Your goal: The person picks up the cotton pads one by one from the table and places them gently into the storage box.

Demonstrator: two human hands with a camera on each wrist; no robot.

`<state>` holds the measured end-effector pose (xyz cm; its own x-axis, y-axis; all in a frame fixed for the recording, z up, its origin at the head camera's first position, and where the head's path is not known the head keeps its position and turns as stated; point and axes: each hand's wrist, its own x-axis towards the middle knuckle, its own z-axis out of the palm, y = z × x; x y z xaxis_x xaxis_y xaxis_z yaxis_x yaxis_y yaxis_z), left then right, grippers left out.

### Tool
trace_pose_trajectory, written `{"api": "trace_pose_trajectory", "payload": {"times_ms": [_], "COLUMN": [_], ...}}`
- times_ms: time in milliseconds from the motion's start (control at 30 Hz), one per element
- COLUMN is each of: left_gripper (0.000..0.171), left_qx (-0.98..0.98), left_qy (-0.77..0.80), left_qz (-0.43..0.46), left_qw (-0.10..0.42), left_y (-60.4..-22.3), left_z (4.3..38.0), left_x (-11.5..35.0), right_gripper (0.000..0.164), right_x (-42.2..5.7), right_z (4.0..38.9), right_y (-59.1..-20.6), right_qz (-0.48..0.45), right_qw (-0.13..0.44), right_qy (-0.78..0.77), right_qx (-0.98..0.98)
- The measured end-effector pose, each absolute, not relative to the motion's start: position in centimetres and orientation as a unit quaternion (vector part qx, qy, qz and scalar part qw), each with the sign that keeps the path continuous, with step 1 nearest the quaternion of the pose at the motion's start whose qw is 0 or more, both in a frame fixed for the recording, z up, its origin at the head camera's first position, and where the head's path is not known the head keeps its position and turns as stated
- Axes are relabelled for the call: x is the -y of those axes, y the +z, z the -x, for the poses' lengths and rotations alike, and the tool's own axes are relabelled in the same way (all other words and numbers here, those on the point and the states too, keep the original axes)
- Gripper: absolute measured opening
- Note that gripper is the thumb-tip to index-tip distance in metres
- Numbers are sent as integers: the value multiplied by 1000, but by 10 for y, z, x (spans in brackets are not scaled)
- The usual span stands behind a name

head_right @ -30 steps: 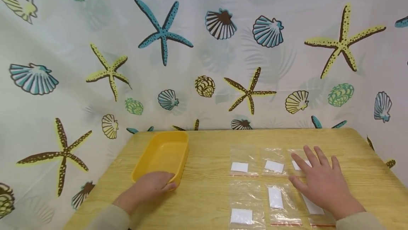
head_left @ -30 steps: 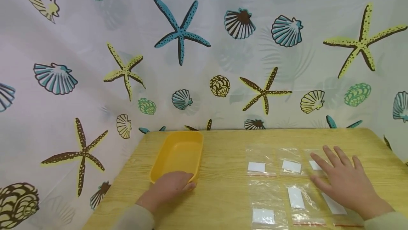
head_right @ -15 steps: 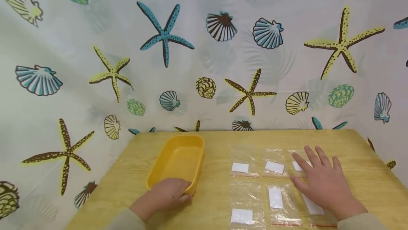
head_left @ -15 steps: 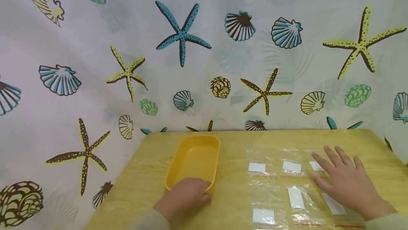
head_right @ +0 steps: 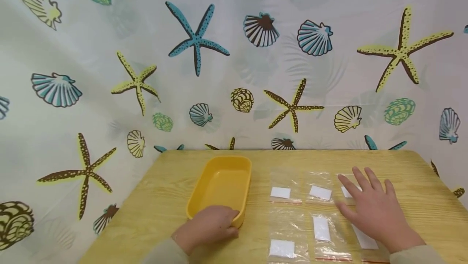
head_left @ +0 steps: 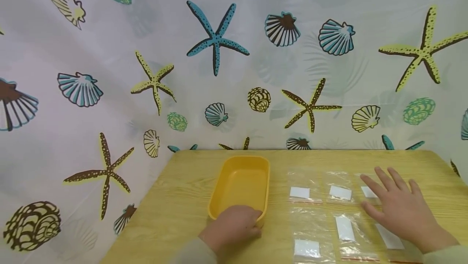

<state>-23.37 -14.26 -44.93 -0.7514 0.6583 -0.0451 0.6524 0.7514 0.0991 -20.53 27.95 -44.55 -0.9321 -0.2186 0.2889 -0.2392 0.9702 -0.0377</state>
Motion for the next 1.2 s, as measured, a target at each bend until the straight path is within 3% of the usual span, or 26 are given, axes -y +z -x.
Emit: {"api": "trace_pose_trajectory", "payload": {"times_ms": [567,1200], "left_gripper": [20,14], "left_qx": [-940,-949], "left_qy": [42,48], "left_qz": [-333,-299], "left_qw": [59,87], "left_y": [-450,-443], "left_z": [223,211], "left_x": [98,80], "right_gripper": [67,68], "right_x": [-280,-284], "right_z": [209,208], "right_y": [-445,-446], "right_qz": [-121,-114], "right_qw": [148,136], "right_qy": [53,45], "right_qx": [980,983]}}
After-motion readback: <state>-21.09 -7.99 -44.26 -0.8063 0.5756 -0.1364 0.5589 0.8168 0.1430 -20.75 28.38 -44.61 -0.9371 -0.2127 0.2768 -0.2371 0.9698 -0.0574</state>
